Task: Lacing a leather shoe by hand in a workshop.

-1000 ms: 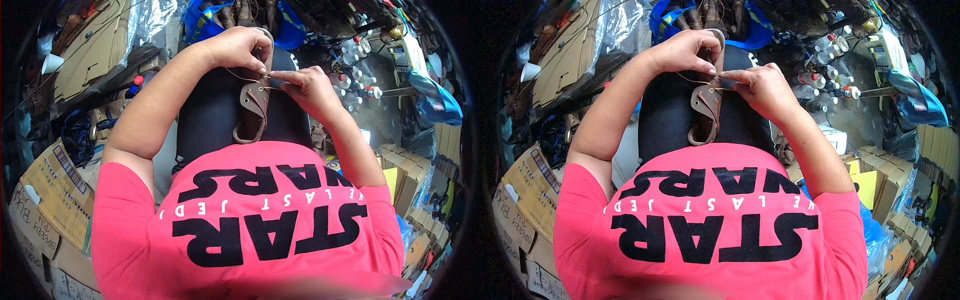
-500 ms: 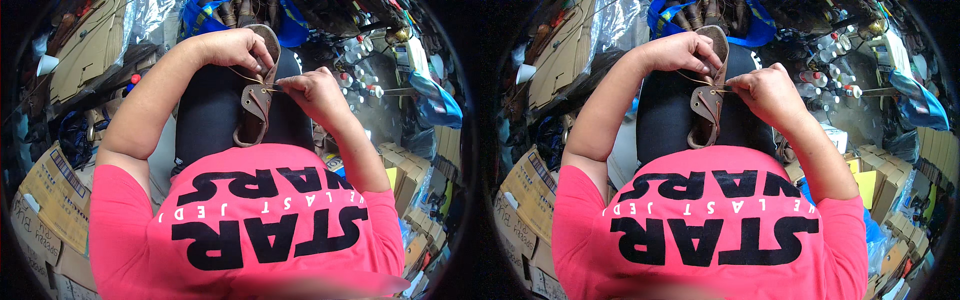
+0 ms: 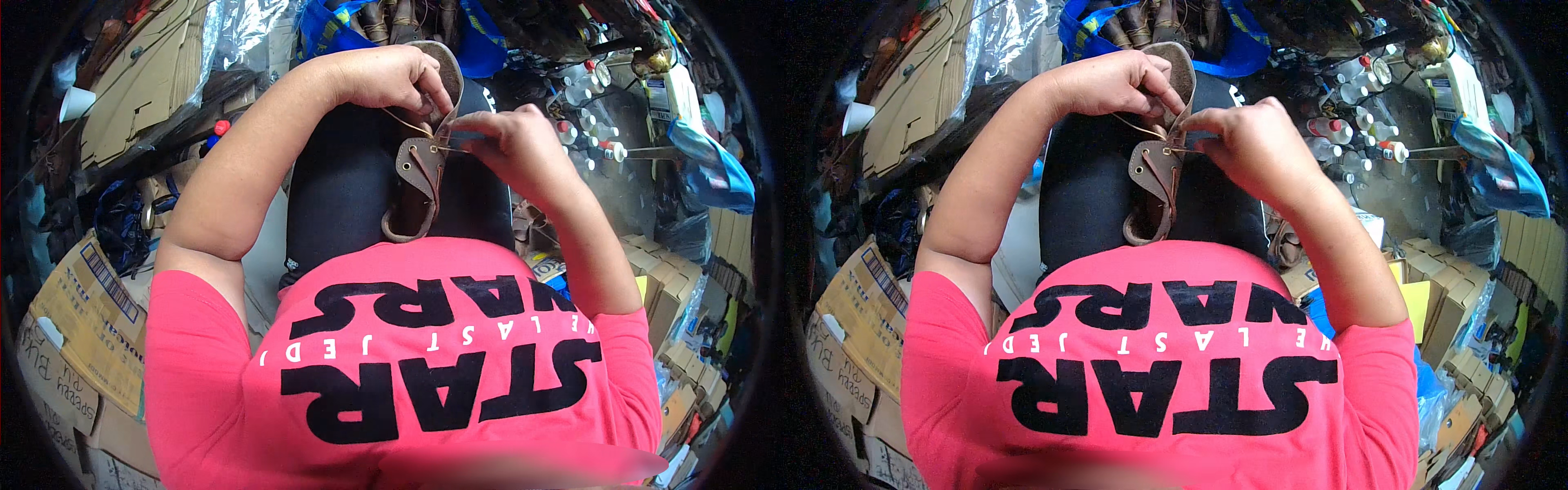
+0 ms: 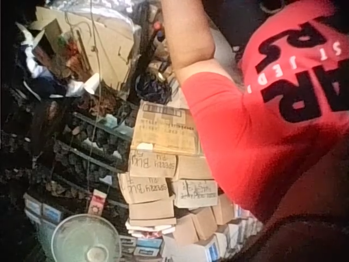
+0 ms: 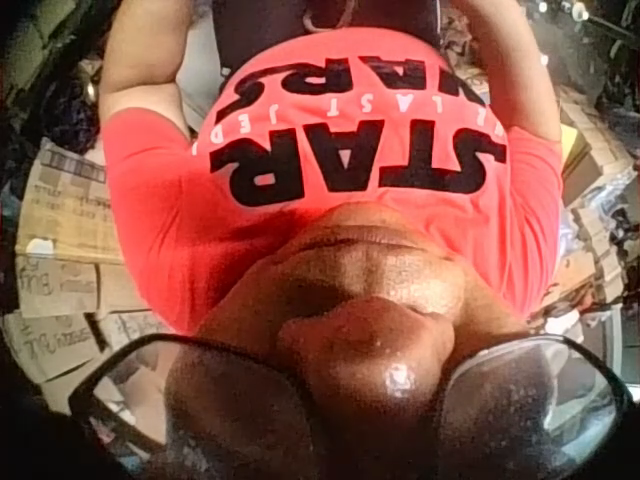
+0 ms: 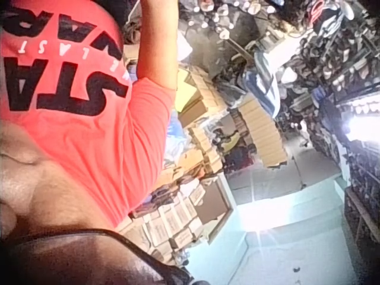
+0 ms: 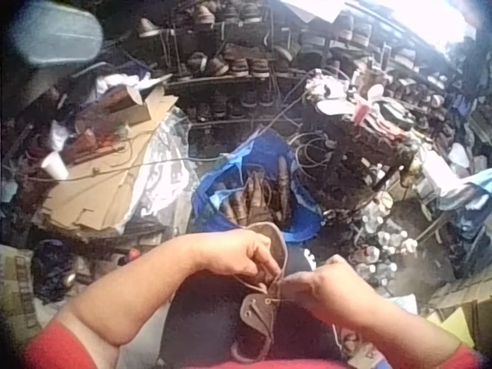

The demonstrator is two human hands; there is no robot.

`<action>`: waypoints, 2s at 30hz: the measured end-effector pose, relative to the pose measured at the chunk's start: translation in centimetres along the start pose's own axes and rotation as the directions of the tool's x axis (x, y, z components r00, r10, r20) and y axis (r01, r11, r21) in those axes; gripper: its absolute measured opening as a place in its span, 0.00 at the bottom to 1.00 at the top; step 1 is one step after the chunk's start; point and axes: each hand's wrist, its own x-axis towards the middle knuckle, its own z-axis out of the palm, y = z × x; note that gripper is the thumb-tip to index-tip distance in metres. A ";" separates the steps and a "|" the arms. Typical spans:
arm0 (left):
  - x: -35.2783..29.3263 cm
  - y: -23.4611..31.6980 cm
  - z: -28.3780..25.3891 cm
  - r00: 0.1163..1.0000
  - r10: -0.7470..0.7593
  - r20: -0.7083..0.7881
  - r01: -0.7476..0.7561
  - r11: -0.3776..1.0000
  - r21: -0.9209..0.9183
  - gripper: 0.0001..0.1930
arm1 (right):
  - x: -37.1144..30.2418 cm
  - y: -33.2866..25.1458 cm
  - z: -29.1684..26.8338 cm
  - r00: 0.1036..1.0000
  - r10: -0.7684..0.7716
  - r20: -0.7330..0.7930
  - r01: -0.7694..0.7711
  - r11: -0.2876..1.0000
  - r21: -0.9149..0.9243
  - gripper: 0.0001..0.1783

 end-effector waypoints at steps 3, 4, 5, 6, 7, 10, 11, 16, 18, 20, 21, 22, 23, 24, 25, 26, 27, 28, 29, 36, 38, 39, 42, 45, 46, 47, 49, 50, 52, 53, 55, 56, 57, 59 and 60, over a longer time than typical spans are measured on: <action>0.1 0.2 0.0 1.000 -0.001 -0.023 0.001 1.000 -0.006 0.15 | 0.6 0.9 -1.0 0.983 -0.173 -0.067 0.173 0.985 -0.002 0.07; 0.2 0.1 0.0 1.000 -0.003 -0.024 0.003 1.000 -0.007 0.15 | 0.9 1.0 -1.2 0.982 -0.174 -0.067 0.175 0.985 -0.001 0.07; 0.4 0.0 0.0 1.000 0.025 -0.015 -0.025 0.999 0.024 0.14 | 1.3 1.1 -1.4 0.977 -0.206 -0.049 0.207 0.978 0.021 0.07; 0.6 -0.1 -0.1 0.999 0.053 -0.006 -0.052 0.997 0.054 0.14 | 1.5 1.2 -1.4 0.971 -0.238 -0.032 0.239 0.970 0.044 0.08; 0.7 -0.2 -0.1 0.999 0.053 -0.006 -0.053 0.997 0.054 0.14 | 1.6 1.2 -1.3 0.971 -0.238 -0.032 0.239 0.970 0.043 0.08; 0.9 -0.4 0.0 0.999 0.045 0.002 -0.046 0.999 0.015 0.12 | 1.6 1.5 -0.8 0.979 -0.203 0.004 0.199 0.962 0.187 0.09; 0.8 -0.4 0.2 0.998 0.054 -0.028 -0.054 0.999 0.007 0.12 | 1.5 1.7 -0.7 0.984 -0.178 0.025 0.165 0.948 0.272 0.11; 0.1 -0.2 0.6 0.995 0.059 -0.083 -0.057 0.998 0.022 0.10 | 1.0 1.5 -1.2 0.989 -0.119 0.083 0.103 0.978 0.182 0.12; 0.1 0.0 0.3 0.998 0.024 -0.057 -0.022 0.999 0.047 0.11 | 0.9 1.1 -0.9 0.972 -0.233 -0.037 0.234 0.972 0.025 0.11; 0.0 0.1 0.2 0.998 0.028 -0.050 -0.025 0.997 0.070 0.12 | 1.0 1.1 -0.8 0.976 -0.218 -0.012 0.218 0.975 0.050 0.11; 0.1 0.2 0.2 0.999 0.031 -0.042 -0.027 0.996 0.091 0.12 | 1.2 1.5 -0.7 0.981 -0.196 -0.002 0.194 0.969 0.151 0.11; 0.2 0.2 0.3 0.999 0.033 -0.041 -0.029 0.995 0.091 0.12 | 1.4 1.9 -0.7 0.984 -0.176 0.011 0.167 0.953 0.251 0.11; 0.2 0.0 0.4 0.998 0.037 -0.051 -0.034 0.997 0.071 0.13 | 1.9 2.4 -0.8 0.981 -0.188 0.051 0.168 0.948 0.270 0.11; 0.2 -0.1 0.4 0.997 0.041 -0.061 -0.038 0.998 0.050 0.13 | 1.9 2.5 -0.9 0.981 -0.189 0.051 0.168 0.948 0.272 0.11; 0.2 -0.2 0.4 0.997 0.039 -0.060 -0.036 0.998 0.049 0.13 | 1.9 2.6 -1.0 0.982 -0.176 0.064 0.152 0.949 0.277 0.11; 0.3 -0.2 0.4 0.996 0.056 -0.066 -0.052 0.997 0.064 0.13 | 1.9 2.7 -1.0 0.983 -0.164 0.078 0.136 0.949 0.283 0.12; 0.4 -0.3 0.4 0.995 0.073 -0.072 -0.067 0.995 0.078 0.13 | 1.9 2.6 -0.8 0.985 -0.159 0.071 0.134 0.953 0.271 0.11; 0.5 -0.5 0.5 0.995 0.071 -0.072 -0.066 0.995 0.076 0.13 | 1.8 2.4 -0.5 0.985 -0.159 0.073 0.134 0.953 0.272 0.11; 0.6 -0.6 0.6 0.994 0.068 -0.081 -0.064 0.997 0.050 0.12 | 1.6 2.3 -0.2 0.987 -0.156 0.046 0.136 0.946 0.293 0.12; 0.5 -0.8 1.0 0.983 0.091 -0.159 -0.082 0.995 0.062 0.12 | 1.7 4.3 1.2 0.989 -0.108 0.102 0.042 0.862 0.504 0.14; -0.7 -0.4 2.5 0.914 0.150 -0.378 -0.080 0.978 0.195 0.15 | 1.8 4.5 1.2 0.984 -0.104 0.144 0.004 0.822 0.570 0.14; -1.3 0.1 3.4 0.795 0.238 -0.558 -0.059 0.946 0.320 0.18 | 1.8 4.8 1.2 0.983 -0.108 0.151 0.002 0.818 0.575 0.14; -4.2 2.1 6.7 0.710 0.024 -0.703 0.181 0.960 0.216 0.21 | 1.9 5.8 1.7 0.982 -0.118 0.149 0.009 0.810 0.586 0.15; -6.1 2.9 9.4 0.789 -0.135 -0.599 0.267 0.954 0.138 0.19 | 2.1 5.8 1.7 0.979 -0.116 0.170 -0.012 0.793 0.609 0.14; -6.1 3.1 9.8 0.757 -0.161 -0.633 0.253 0.966 0.057 0.18 | 2.2 5.6 1.7 0.976 -0.098 0.195 -0.048 0.777 0.628 0.14; -6.0 3.3 10.1 0.739 -0.189 -0.646 0.240 0.971 -0.009 0.16 | 2.3 5.5 1.7 0.974 -0.108 0.197 -0.040 0.780 0.624 0.14; -6.0 3.4 10.6 0.715 -0.217 -0.664 0.224 0.972 -0.077 0.15 | 2.3 5.2 2.1 0.980 -0.072 0.183 -0.067 0.754 0.654 0.14; -5.8 3.2 11.0 0.695 -0.162 -0.700 0.197 0.980 -0.032 0.12 | 2.3 5.3 2.4 0.980 -0.077 0.184 -0.062 0.758 0.649 0.14; -5.6 2.7 11.6 0.669 -0.104 -0.736 0.169 0.986 0.014 0.10 | 2.2 5.3 2.9 0.993 -0.094 0.074 0.028 0.785 0.619 0.14; -5.5 2.4 11.8 0.651 -0.011 -0.759 0.153 0.981 0.118 0.08 | 2.0 4.6 2.9 0.997 -0.054 0.062 0.006 0.802 0.597 0.13; -5.3 1.9 12.1 0.630 0.084 -0.772 0.142 0.965 0.220 0.06 | 2.0 4.2 3.2 0.999 -0.040 0.035 0.013 0.820 0.572 0.13; -5.2 1.8 12.2 0.618 0.129 -0.775 0.120 0.959 0.256 0.05 | 2.0 4.1 3.3 1.000 -0.023 0.004 0.017 0.836 0.548 0.12; -5.1 1.7 12.2 0.606 0.174 -0.776 0.098 0.952 0.291 0.04 | 1.9 3.9 3.2 1.000 -0.024 0.005 0.018 0.837 0.546 0.12; -5.2 1.5 12.3 0.601 0.190 -0.777 0.093 0.948 0.304 0.03 | 1.9 3.5 2.8 1.000 -0.014 0.009 0.008 0.879 0.478 0.11; -5.2 1.5 12.3 0.597 0.206 -0.775 0.087 0.944 0.318 0.02 | 2.0 3.7 2.6 1.000 -0.015 0.010 0.008 0.879 0.476 0.11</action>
